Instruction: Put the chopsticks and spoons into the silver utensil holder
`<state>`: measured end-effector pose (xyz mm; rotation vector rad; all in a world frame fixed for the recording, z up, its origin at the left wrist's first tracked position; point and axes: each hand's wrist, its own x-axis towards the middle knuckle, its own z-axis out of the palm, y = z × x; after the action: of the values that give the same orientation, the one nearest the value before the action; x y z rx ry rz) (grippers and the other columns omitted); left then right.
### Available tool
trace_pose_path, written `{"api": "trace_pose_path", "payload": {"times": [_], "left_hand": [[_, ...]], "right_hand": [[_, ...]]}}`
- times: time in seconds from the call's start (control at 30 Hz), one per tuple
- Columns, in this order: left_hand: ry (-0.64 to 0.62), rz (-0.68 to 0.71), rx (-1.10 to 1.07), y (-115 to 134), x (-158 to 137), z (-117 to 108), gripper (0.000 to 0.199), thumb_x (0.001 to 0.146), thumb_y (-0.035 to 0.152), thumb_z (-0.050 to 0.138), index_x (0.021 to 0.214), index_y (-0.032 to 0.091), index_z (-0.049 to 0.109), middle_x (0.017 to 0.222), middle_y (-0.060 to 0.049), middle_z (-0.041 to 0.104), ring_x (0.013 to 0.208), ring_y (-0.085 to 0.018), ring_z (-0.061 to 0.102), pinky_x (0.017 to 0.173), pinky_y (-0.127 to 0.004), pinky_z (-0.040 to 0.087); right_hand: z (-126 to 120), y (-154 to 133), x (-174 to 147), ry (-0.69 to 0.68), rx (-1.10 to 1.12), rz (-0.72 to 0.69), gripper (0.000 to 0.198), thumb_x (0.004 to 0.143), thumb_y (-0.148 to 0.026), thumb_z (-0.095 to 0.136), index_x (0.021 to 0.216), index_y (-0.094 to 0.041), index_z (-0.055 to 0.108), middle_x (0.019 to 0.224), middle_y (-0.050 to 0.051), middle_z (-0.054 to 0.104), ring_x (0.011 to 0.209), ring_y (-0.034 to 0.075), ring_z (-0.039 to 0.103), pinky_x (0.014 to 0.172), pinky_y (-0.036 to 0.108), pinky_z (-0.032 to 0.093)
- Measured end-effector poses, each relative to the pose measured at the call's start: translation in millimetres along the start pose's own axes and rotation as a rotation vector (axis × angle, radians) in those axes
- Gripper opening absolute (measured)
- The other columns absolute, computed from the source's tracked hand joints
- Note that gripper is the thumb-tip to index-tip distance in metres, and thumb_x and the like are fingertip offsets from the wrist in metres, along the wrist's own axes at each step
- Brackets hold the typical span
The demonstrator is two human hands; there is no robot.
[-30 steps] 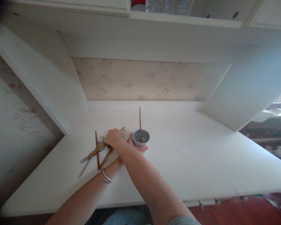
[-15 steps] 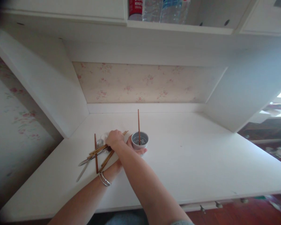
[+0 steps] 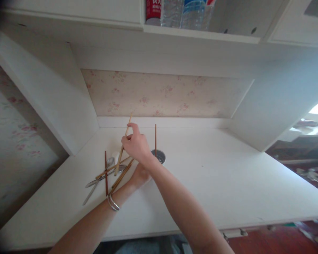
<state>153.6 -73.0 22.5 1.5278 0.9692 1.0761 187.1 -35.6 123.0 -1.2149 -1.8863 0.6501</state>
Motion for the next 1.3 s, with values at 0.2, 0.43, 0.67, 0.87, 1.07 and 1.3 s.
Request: {"api": "trace_pose_path", "payload": {"times": [0.2, 0.43, 0.67, 0.87, 1.07, 1.3], "left_hand": [[0.013, 0.038, -0.189, 2.0, -1.2, 5.4, 0.066, 0.059, 0.027, 0.081, 0.115, 0.017, 0.05, 0.109, -0.009, 0.066, 0.095, -0.02, 0.063, 0.089, -0.035, 0.048], [0.007, 0.028, -0.241, 5.2, -3.1, 6.8, 0.068, 0.058, 0.028, 0.082, 0.117, 0.016, 0.051, 0.114, -0.011, 0.064, 0.1, -0.02, 0.062, 0.09, -0.036, 0.047], [0.017, 0.036, -0.233, -1.1, -0.5, 8.2, 0.069, 0.057, 0.026, 0.083, 0.117, 0.015, 0.05, 0.113, -0.011, 0.064, 0.101, -0.021, 0.062, 0.092, -0.037, 0.046], [0.018, 0.043, -0.25, -13.8, 4.5, 8.0, 0.072, 0.054, 0.024, 0.084, 0.117, 0.015, 0.05, 0.114, -0.012, 0.064, 0.104, -0.024, 0.06, 0.093, -0.038, 0.045], [0.023, 0.064, -0.243, -12.8, 3.6, 7.5, 0.072, 0.056, 0.022, 0.084, 0.119, 0.016, 0.049, 0.116, -0.011, 0.063, 0.107, -0.024, 0.059, 0.095, -0.039, 0.044], [0.003, 0.058, -0.165, -18.3, 7.3, 2.8, 0.075, 0.055, 0.026, 0.084, 0.121, 0.018, 0.05, 0.122, -0.012, 0.061, 0.111, -0.026, 0.057, 0.099, -0.043, 0.042]], "right_hand": [[-84.7, 24.8, -13.9, 0.331, 0.374, 0.038, 0.044, 0.081, -0.033, 0.055, 0.123, -0.023, 0.046, 0.106, 0.006, 0.066, 0.08, 0.015, 0.067, 0.065, 0.028, 0.057], [-108.8, 73.6, -29.8, 0.388, 0.288, 0.19, 0.036, 0.083, -0.05, 0.051, 0.094, -0.018, 0.063, 0.093, 0.007, 0.068, 0.069, 0.016, 0.067, 0.053, 0.024, 0.055], [-82.1, 93.5, -31.3, 0.282, 0.041, 0.206, 0.036, 0.086, -0.047, 0.047, 0.09, -0.02, 0.07, 0.084, 0.006, 0.071, 0.076, 0.018, 0.067, 0.064, 0.029, 0.053], [-75.9, 88.0, -36.4, 0.219, -0.221, 0.135, 0.038, 0.089, -0.042, 0.043, 0.074, -0.022, 0.071, 0.072, 0.001, 0.071, 0.069, 0.016, 0.064, 0.064, 0.026, 0.044], [-69.6, 85.4, -42.2, 0.197, -0.263, 0.146, 0.042, 0.089, -0.044, 0.041, 0.067, -0.021, 0.069, 0.065, -0.001, 0.068, 0.063, 0.014, 0.06, 0.059, 0.024, 0.038], [-65.6, 90.9, -48.8, 0.188, -0.152, 0.177, 0.05, 0.088, -0.055, 0.04, 0.074, -0.019, 0.071, 0.064, 0.0, 0.066, 0.064, 0.015, 0.06, 0.061, 0.026, 0.04]]}}
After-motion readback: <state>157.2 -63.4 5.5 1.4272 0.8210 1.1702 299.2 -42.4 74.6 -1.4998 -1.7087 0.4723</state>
